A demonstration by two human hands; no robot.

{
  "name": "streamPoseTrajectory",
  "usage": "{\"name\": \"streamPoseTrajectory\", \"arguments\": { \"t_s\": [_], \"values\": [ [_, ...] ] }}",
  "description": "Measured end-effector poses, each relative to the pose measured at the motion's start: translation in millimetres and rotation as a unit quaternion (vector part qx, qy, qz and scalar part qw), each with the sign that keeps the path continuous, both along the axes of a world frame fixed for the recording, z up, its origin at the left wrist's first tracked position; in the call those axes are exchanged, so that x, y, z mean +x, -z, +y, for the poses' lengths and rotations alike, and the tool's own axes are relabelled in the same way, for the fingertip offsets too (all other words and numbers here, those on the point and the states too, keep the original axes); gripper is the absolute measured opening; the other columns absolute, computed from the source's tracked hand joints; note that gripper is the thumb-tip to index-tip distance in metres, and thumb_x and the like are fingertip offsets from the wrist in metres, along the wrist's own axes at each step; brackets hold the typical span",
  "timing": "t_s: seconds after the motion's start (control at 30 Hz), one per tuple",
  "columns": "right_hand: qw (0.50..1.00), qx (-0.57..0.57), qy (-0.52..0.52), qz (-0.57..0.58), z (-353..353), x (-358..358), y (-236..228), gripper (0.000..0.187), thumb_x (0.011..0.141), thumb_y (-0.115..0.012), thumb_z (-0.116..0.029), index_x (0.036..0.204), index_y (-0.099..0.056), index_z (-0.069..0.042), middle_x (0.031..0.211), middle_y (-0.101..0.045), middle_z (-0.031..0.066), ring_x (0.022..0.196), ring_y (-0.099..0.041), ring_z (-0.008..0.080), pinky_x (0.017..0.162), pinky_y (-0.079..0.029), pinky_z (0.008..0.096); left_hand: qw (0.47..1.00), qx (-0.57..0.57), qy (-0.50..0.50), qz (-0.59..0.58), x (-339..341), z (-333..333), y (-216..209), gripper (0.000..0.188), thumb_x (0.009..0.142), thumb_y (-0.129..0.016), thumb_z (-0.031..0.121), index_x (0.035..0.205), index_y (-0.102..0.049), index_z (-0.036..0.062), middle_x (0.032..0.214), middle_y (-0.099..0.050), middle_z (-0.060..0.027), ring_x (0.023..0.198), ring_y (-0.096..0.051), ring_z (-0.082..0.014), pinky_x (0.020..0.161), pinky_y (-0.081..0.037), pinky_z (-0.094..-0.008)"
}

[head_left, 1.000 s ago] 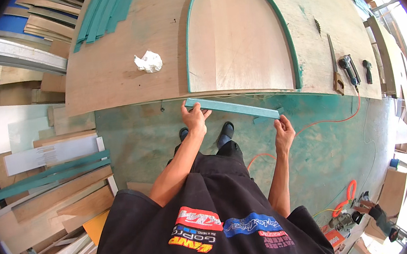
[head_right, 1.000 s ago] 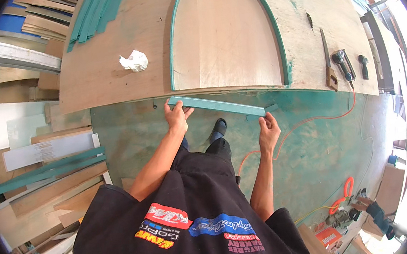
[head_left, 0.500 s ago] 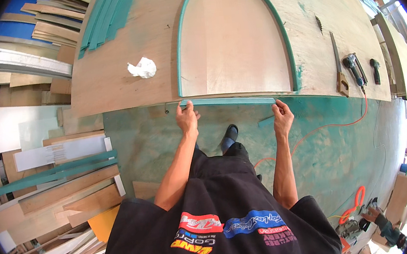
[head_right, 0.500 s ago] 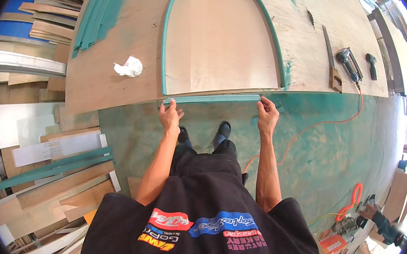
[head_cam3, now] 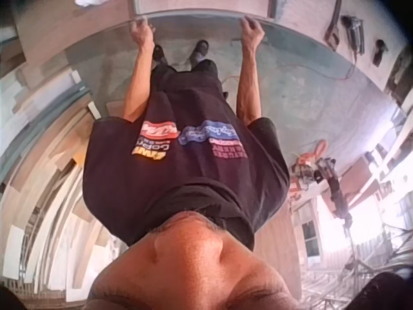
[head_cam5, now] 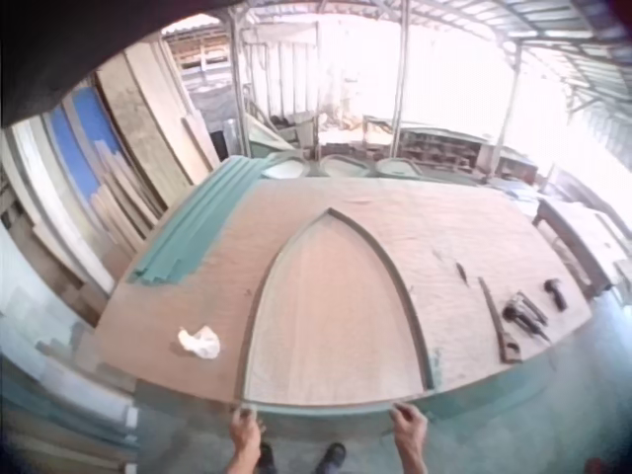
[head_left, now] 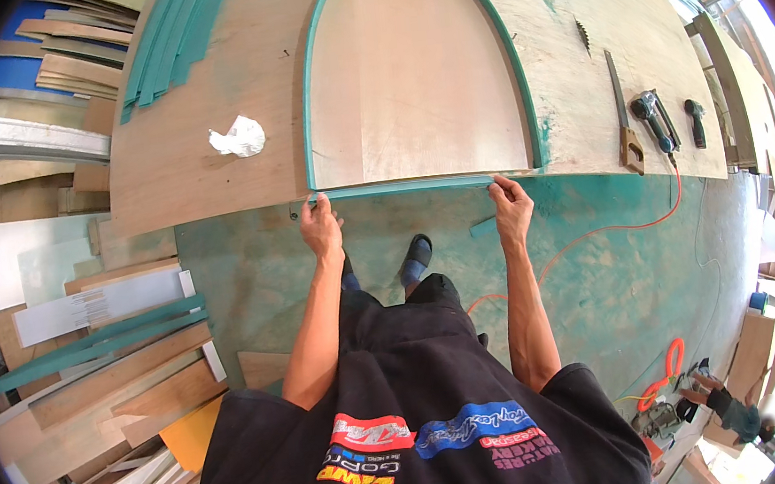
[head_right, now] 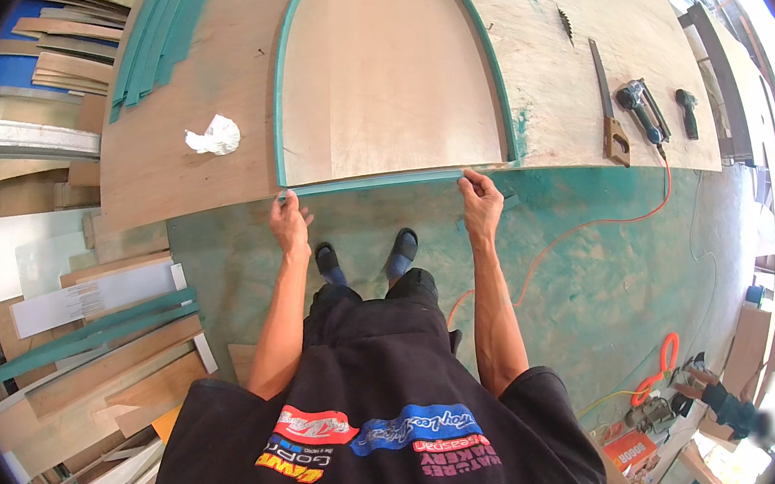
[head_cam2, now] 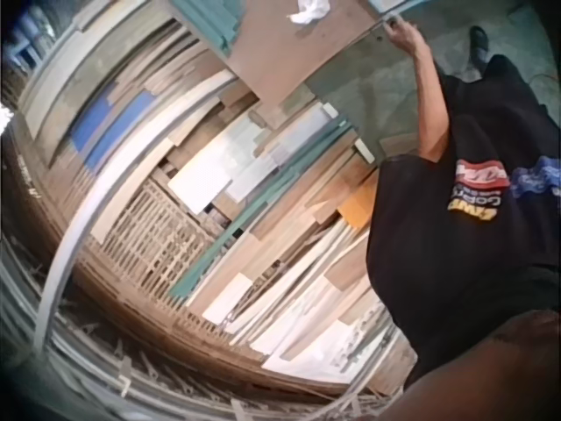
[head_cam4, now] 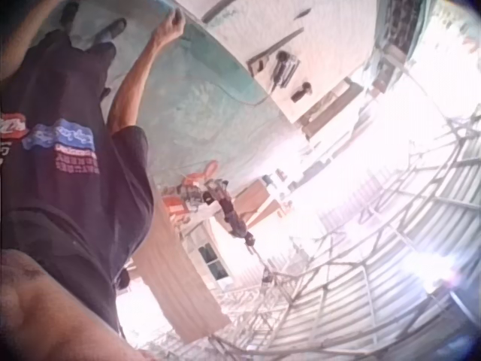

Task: The person constructs an arched wooden frame by aligning a flexible green trim piece around a wooden template, securing it with a pneumatic nail gun, and sawing off the excess trim with a hand saw.

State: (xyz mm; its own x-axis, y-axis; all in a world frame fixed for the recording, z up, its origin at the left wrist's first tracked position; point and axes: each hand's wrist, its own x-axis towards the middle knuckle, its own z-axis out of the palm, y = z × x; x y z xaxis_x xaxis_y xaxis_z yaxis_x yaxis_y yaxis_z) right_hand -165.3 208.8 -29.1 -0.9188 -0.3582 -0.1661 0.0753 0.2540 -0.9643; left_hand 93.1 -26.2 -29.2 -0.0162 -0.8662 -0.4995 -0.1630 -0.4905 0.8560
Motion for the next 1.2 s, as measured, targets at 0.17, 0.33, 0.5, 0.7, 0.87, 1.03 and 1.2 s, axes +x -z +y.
{"name": "streamPoseTrajectory", "arguments": {
  "t_s": [0.17,0.33,0.5,0.7,0.87,1.03,1.2],
  "values": [
    [1.0,-0.015,0.001,-0.006,-4,-3,-5,0.026,0.095,-0.074,-0.01,0.118,-0.073,0.004,0.098,-0.074,0.0054,0.089,-0.067,0.0106,0.084,-0.054,0.0246,1.0,-0.017,-0.005,-0.006,-1,-2,5,0.048,0.102,-0.066,0.036,0.137,-0.058,0.0032,0.112,-0.064,-0.0057,0.095,-0.059,-0.0181,0.076,-0.06,-0.0358],
    [0.999,0.044,-0.006,-0.008,-7,-10,-6,0.028,0.093,-0.074,-0.01,0.115,-0.073,0.006,0.095,-0.075,0.0067,0.087,-0.068,0.0113,0.082,-0.054,0.0243,1.0,-0.016,0.002,0.001,-1,-6,2,0.049,0.102,-0.067,0.038,0.133,-0.06,0.0017,0.113,-0.063,-0.0057,0.098,-0.057,-0.0173,0.077,-0.058,-0.0342],
    [1.0,0.008,-0.009,-0.011,-10,-13,-3,0.027,0.093,-0.073,-0.01,0.114,-0.073,0.008,0.093,-0.075,0.0072,0.086,-0.068,0.0114,0.081,-0.054,0.0238,1.0,-0.027,-0.002,0.0,3,-10,10,0.057,0.099,-0.071,0.039,0.138,-0.057,-0.0004,0.116,-0.068,-0.0082,0.099,-0.065,-0.0176,0.076,-0.06,-0.0346],
    [0.993,-0.068,0.009,-0.094,-14,-18,0,0.032,0.095,-0.074,-0.012,0.119,-0.069,0.009,0.102,-0.074,0.0102,0.089,-0.069,0.0152,0.083,-0.056,0.0273,0.998,-0.067,0.015,0.0,0,-16,7,0.043,0.1,-0.071,0.034,0.121,-0.066,-0.0036,0.105,-0.069,-0.0066,0.091,-0.064,-0.0147,0.075,-0.059,-0.0331],
    [0.957,-0.094,0.058,-0.267,-24,-16,0,0.039,0.098,-0.072,-0.019,0.121,-0.066,0.011,0.108,-0.071,0.017,0.098,-0.073,0.0246,0.084,-0.06,0.0308,0.997,-0.078,-0.012,0.002,-4,-26,9,0.032,0.1,-0.071,0.028,0.096,-0.07,-0.0035,0.089,-0.067,-0.0043,0.079,-0.063,-0.0124,0.076,-0.059,-0.0325],
    [0.962,-0.096,0.058,-0.25,-26,-10,3,0.044,0.098,-0.073,-0.022,0.122,-0.063,0.014,0.111,-0.071,0.022,0.101,-0.074,0.0294,0.085,-0.062,0.0342,0.995,-0.079,-0.04,0.036,-14,-20,7,0.029,0.1,-0.07,0.024,0.092,-0.068,-0.0039,0.088,-0.064,-0.0039,0.081,-0.063,-0.0132,0.086,-0.06,-0.0348],
    [0.943,-0.164,0.104,-0.268,-33,-1,1,0.044,0.096,-0.077,-0.019,0.117,-0.063,0.017,0.108,-0.071,0.0209,0.096,-0.074,0.0289,0.086,-0.062,0.0362,0.989,-0.066,-0.081,0.1,-16,-19,12,0.029,0.1,-0.071,0.022,0.091,-0.067,-0.0049,0.097,-0.066,-0.0068,0.091,-0.065,-0.0155,0.096,-0.058,-0.0376]
  ]
}}
